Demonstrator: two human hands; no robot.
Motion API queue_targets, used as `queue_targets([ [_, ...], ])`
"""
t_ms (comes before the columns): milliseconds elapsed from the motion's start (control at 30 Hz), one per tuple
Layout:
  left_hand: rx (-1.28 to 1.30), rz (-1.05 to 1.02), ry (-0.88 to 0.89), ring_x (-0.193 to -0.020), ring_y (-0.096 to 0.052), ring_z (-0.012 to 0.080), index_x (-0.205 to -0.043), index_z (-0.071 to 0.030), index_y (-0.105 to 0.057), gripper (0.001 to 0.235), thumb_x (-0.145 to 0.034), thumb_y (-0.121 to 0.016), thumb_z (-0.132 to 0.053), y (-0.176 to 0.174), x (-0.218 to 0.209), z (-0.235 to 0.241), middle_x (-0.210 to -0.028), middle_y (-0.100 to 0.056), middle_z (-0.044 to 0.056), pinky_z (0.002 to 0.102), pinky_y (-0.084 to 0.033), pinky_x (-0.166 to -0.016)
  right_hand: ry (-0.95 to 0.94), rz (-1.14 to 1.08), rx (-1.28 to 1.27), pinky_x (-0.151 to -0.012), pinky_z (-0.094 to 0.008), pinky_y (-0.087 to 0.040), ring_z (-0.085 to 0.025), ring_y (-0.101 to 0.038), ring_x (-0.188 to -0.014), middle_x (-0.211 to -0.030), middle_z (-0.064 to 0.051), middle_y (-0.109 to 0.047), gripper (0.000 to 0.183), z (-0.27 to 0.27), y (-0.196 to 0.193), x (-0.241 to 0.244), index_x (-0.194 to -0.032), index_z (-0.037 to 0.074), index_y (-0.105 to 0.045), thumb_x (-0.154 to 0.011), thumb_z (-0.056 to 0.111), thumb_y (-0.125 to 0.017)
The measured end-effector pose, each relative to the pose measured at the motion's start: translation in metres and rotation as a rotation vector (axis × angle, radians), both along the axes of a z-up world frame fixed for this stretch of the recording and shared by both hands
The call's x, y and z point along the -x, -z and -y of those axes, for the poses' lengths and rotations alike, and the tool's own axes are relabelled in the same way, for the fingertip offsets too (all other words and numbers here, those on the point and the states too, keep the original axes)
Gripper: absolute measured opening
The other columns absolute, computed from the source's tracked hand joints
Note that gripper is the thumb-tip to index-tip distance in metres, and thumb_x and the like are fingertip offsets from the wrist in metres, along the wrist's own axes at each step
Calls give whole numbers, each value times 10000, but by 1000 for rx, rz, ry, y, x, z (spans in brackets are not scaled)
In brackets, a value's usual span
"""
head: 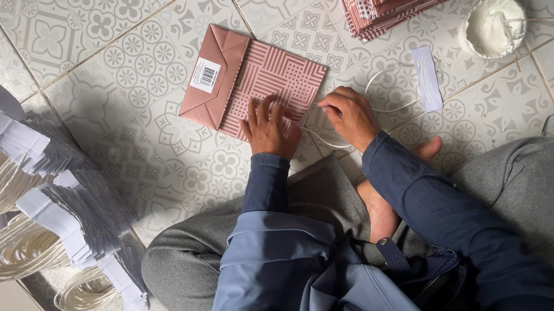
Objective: The person sits on the floor and assembles patterned gift bags by applying glue to white paper strips and attaching them to the bag handles. They use a small stick to spread the adhesive and press the strips onto the bags, stacking the finished items.
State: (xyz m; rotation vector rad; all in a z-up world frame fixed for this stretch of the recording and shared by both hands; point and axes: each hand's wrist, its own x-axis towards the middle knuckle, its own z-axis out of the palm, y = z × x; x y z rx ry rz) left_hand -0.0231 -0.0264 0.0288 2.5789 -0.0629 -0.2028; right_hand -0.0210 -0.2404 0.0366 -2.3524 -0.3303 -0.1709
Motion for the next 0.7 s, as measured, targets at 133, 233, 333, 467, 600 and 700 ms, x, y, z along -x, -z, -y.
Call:
queue_targets([
  [133,-94,-25,50,-1515,-210,423,-1354,-455,-525,666,-726,-737,-394,-13,2,3,-1525,-387,-15,780,-222,-1138,-8,15,10,-647,-366,-587,-289,-674,-805,-836,-68,-651,139,0,1,0,-980,135,-733,-888,31,-726],
  [233,-204,-19,100,-1521,-167,442,-1369,-482,-535,669,-742,-765,-448,-22,3,6,-1559,-307,-3,774,-232,-1139,-4,17,11,-641,-392,-584,-314,-669,-806,-826,-88,-643,147,0,1,0,-970,134,-736,-869,28,-733],
  [333,-227,73,69,-1471,-274,381,-1221,-421,-656,344,-890,-667,-514,0,-8,18,-1460,-393,10,668,-301,-1125,6,8,5,-644,-362,-591,-298,-672,-812,-838,-79,-648,144,1,4,-1,-979,127,-733,-883,20,-717],
  [467,-142,539,64,-1376,-472,256,-1042,-166,-613,275,-929,-659,-412,42,-21,37,-1331,-553,49,507,-312,-1172,2,4,39,-648,-380,-587,-293,-671,-807,-841,-73,-651,142,-1,7,0,-984,131,-730,-885,29,-718],
  [600,-152,194,235,-1588,-183,189,-1611,-324,-279,494,-1123,-342,-370,-7,-18,37,-1699,-264,-69,495,-98,-1307,19,-30,29,-661,-387,-592,-294,-671,-807,-846,-76,-657,150,-1,-2,0,-1024,128,-741,-904,41,-715],
  [700,-256,127,302,-1605,-113,221,-1658,-351,-159,627,-1062,-354,-340,-20,-20,39,-1732,-180,-56,517,-57,-1303,34,-49,31,-674,-421,-591,-301,-671,-805,-854,-78,-660,182,-2,-5,0,-1065,139,-745,-910,53,-706],
])
